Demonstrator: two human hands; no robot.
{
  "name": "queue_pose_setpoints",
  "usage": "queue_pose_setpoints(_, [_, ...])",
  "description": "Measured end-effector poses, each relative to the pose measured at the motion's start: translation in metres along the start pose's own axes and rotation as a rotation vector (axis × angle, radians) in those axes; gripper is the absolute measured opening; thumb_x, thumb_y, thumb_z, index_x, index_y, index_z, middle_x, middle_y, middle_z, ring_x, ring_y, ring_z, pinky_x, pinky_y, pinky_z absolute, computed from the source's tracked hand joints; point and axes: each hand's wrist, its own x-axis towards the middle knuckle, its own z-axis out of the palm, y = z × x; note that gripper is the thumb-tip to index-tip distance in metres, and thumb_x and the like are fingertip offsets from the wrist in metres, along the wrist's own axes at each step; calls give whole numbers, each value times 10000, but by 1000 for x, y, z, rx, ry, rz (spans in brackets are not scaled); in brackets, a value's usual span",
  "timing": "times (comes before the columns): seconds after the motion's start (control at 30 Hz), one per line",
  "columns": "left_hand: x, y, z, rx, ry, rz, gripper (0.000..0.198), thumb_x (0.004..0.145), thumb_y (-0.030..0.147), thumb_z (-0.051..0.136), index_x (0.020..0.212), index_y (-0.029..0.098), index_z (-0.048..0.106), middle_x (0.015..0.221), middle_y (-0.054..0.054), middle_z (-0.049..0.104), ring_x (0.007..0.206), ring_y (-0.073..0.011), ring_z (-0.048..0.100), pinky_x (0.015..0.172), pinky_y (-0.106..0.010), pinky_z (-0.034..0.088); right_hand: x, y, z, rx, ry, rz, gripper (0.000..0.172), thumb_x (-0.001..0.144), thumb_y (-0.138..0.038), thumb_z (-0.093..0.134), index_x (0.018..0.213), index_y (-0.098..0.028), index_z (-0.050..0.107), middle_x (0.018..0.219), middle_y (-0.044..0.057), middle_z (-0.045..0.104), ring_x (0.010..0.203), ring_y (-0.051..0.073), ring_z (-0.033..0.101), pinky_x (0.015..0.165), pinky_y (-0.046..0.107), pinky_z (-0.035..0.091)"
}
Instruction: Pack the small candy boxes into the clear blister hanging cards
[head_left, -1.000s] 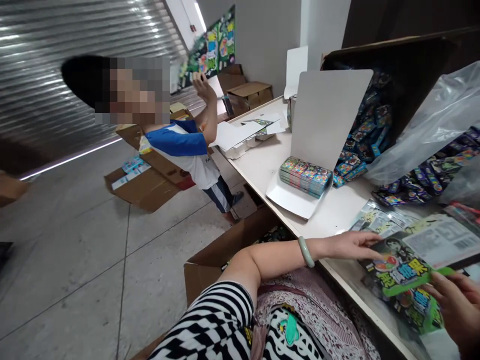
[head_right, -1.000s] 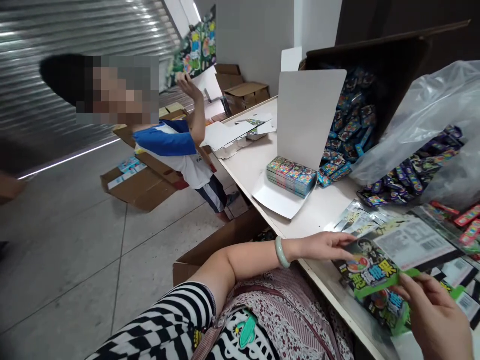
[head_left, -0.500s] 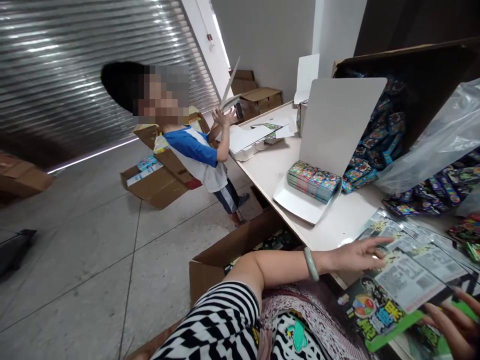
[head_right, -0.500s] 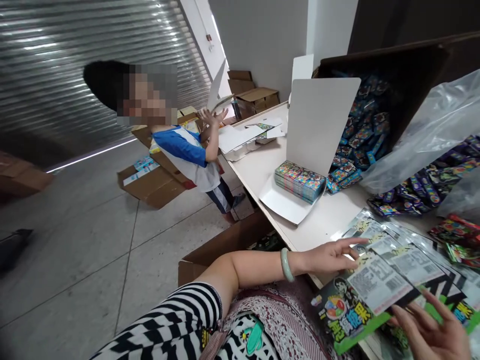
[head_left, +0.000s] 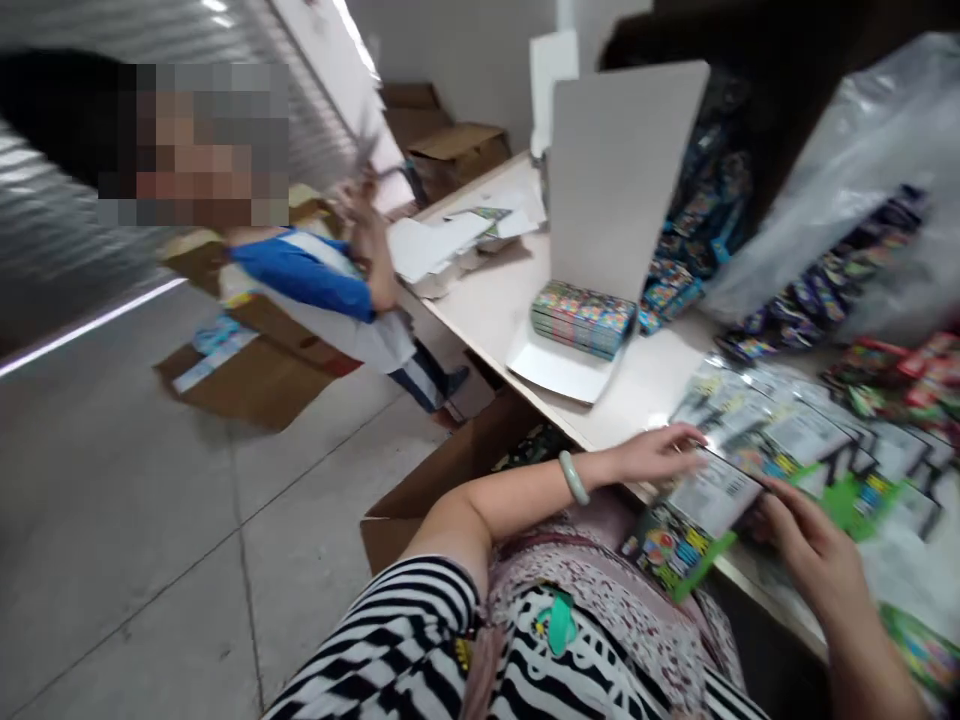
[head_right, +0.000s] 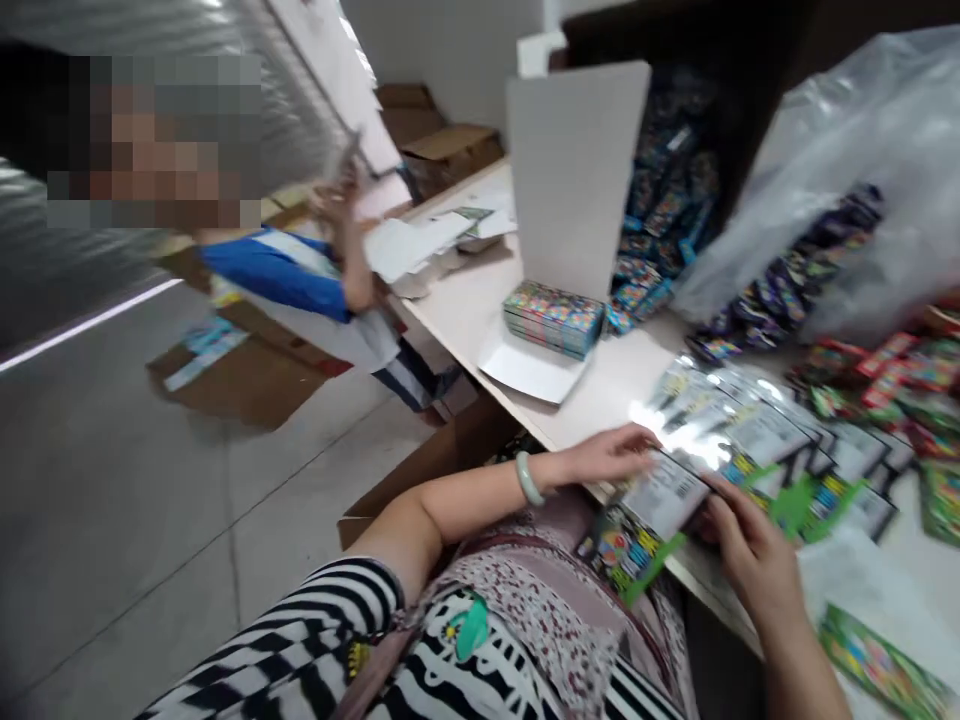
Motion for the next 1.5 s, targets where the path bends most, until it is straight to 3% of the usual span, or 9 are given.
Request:
queue_pose_setpoints(0.17, [2,11,3,-35,142,83,217,887,377,656,859,163,672,902,-40,710,892,-162,646,890,-319,516,4,-31,12,237,260,-183,304,799,-551,630,968,-303,682,946,67,711,843,265,686,718,452,592])
queue_pose_setpoints(0.3, [1,16,-3,12,144,92,232,896,400,633,894,174,687,956,-59,741,908,-167,670,872,-327,534,10,-28,11,337,167,-115,316,770,-567,675,859,-264,658,796,14,667,608,167,579,560,325,526])
queue_pose_setpoints(0.43, [-2,20,-3,-24,154,107,205,878,381,646,881,178,676,998,-64,745,956,-172,682,903,-342,546,10,-36,1,376,116,-135,316,776,-549,699,782,-244,617,866,25,662,682,154,586,570,286,510])
queue_pose_setpoints(0.57, [-1,25,-2,-163,118,55,320,825,342,713,1096,190,638,969,-54,746,934,-171,699,878,-353,568,11,-42,-5,528,67,-128,396,712,-537,761,949,-267,594,892,14,650,706,158,590,530,266,496])
queue_pose_setpoints(0.77, [-4,34,-1,-104,72,130,217,803,369,749,829,173,660,945,-56,729,905,-156,674,874,-338,562,3,-45,-10,356,46,-288,250,790,-456,735,788,-230,628,954,55,636,924,204,615,646,292,505])
queue_pose_setpoints(0.97, [7,44,2,-104,110,91,203,751,331,775,802,163,674,760,0,675,700,-106,598,671,-244,504,12,-64,-16,426,-27,-182,257,733,-418,769,806,-218,626,736,-11,612,631,132,529,585,289,448])
queue_pose_setpoints(1.13, [5,43,-4,-22,18,163,179,831,325,711,762,166,668,781,-16,673,742,-117,601,714,-265,502,13,-60,-17,380,-65,-132,229,748,-407,738,735,-208,625,757,10,640,597,129,515,521,277,419])
queue_pose_setpoints(1.33, [-7,32,-12,-43,-133,234,164,850,336,736,922,192,704,947,-49,712,913,-146,661,861,-303,537,-10,-53,-14,217,38,-422,107,840,-323,717,835,-230,664,928,53,669,919,200,623,685,310,526])
queue_pose_setpoints(1.5, [-5,22,-12,-2,-118,241,142,860,326,731,929,203,714,934,-43,713,890,-143,660,836,-297,545,-15,-47,-2,161,125,-483,45,886,-253,642,844,-240,633,922,50,636,903,189,616,685,318,549])
